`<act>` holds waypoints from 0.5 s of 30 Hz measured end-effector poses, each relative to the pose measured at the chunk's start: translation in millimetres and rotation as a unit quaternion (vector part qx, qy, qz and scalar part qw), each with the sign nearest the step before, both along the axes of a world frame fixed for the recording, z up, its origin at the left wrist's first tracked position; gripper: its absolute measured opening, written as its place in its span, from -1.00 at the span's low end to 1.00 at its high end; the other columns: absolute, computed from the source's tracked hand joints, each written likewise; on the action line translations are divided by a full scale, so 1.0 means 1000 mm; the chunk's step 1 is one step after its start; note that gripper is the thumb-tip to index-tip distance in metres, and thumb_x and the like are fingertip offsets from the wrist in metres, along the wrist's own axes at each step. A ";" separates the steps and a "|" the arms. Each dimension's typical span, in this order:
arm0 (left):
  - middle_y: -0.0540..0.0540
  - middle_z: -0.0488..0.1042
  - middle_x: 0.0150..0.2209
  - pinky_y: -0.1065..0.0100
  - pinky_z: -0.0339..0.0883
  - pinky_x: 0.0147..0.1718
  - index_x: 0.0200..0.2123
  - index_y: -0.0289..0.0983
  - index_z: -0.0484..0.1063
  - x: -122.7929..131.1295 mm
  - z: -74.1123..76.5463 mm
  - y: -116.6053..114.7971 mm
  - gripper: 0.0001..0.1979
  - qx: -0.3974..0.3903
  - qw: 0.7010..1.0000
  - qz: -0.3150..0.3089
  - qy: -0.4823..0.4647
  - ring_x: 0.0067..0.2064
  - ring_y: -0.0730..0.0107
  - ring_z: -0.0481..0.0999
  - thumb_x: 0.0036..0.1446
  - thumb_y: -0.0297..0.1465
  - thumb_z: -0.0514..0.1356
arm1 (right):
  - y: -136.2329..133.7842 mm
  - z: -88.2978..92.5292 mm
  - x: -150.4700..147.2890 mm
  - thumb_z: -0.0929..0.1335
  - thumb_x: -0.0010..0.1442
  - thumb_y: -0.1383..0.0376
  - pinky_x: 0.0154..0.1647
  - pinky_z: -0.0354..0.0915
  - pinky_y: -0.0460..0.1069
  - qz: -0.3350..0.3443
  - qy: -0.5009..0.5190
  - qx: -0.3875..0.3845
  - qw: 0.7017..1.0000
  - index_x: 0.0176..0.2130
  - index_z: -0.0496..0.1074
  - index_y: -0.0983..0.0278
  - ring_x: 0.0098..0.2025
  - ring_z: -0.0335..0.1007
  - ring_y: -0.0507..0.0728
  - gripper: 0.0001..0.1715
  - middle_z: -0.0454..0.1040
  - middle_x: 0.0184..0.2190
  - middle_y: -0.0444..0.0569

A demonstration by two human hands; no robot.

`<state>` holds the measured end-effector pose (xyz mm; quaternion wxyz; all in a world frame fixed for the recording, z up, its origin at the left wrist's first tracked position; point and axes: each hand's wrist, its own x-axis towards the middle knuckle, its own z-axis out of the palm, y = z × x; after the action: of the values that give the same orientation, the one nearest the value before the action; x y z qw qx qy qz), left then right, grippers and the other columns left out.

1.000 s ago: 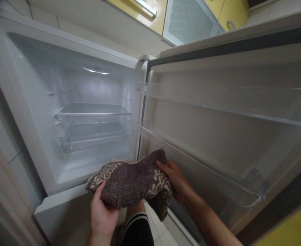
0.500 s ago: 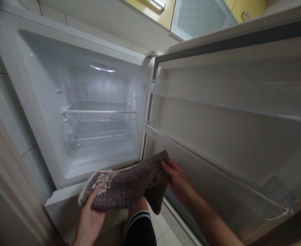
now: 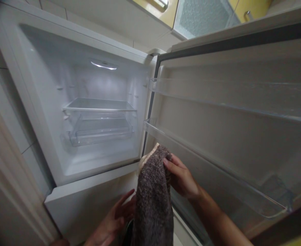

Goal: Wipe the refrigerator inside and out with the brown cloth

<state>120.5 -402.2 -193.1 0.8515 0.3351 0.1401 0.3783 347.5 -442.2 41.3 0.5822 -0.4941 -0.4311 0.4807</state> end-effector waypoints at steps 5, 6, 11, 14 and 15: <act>-0.33 0.56 0.21 -0.24 0.24 0.36 0.23 -0.13 0.55 0.026 0.015 -0.020 0.09 0.010 0.998 -0.037 -0.039 0.37 -0.34 0.43 -0.44 0.06 0.67 | -0.004 0.002 0.007 0.61 -0.03 -0.16 0.05 0.52 0.17 -0.039 -0.016 0.011 0.999 -0.05 0.61 0.19 0.03 0.63 0.38 -0.31 0.69 -0.20 0.09; -0.32 0.57 0.20 -0.24 0.26 0.36 0.21 -0.14 0.56 0.026 0.017 -0.022 0.08 0.008 0.998 -0.040 -0.039 0.38 -0.37 0.42 -0.47 0.04 0.69 | -0.005 0.002 0.007 0.61 -0.03 -0.15 0.04 0.52 0.16 -0.037 -0.014 0.011 0.999 -0.05 0.60 0.19 0.01 0.63 0.37 -0.32 0.69 -0.20 0.09; -0.32 0.65 0.12 -0.19 0.29 0.36 0.04 -0.24 0.65 -0.001 0.004 -0.020 -0.14 -0.029 0.999 0.010 0.021 0.31 -0.40 0.50 -0.42 -0.12 0.70 | -0.006 0.001 0.002 0.66 -0.05 -0.10 -0.03 0.53 0.10 -0.008 0.031 0.030 0.999 -0.12 0.57 0.20 -0.09 0.64 0.28 -0.36 0.68 -0.21 0.03; -0.28 0.70 0.02 -0.17 0.30 0.36 -0.01 -0.22 0.66 -0.023 -0.015 -0.011 -0.31 -0.085 0.988 0.102 0.075 0.24 -0.30 0.58 -0.25 -0.15 0.66 | -0.002 -0.004 0.000 0.67 -0.05 -0.08 -0.03 0.52 0.08 -0.011 0.047 0.038 0.998 -0.10 0.57 0.19 -0.10 0.63 0.25 -0.35 0.67 -0.18 -0.01; -0.28 0.71 0.00 -0.15 0.31 0.36 -0.02 -0.22 0.65 -0.029 -0.019 -0.008 -0.34 -0.093 0.984 0.126 0.086 0.22 -0.27 0.60 -0.22 -0.16 0.66 | 0.001 -0.006 0.000 0.67 -0.04 -0.08 -0.03 0.52 0.07 -0.015 0.045 0.040 0.998 -0.08 0.57 0.18 -0.10 0.63 0.24 -0.35 0.67 -0.17 -0.01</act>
<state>91.2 -409.8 -211.6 0.8095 0.2653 0.2881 0.4373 347.5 -441.5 35.5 0.6275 -0.4550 -0.4154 0.4760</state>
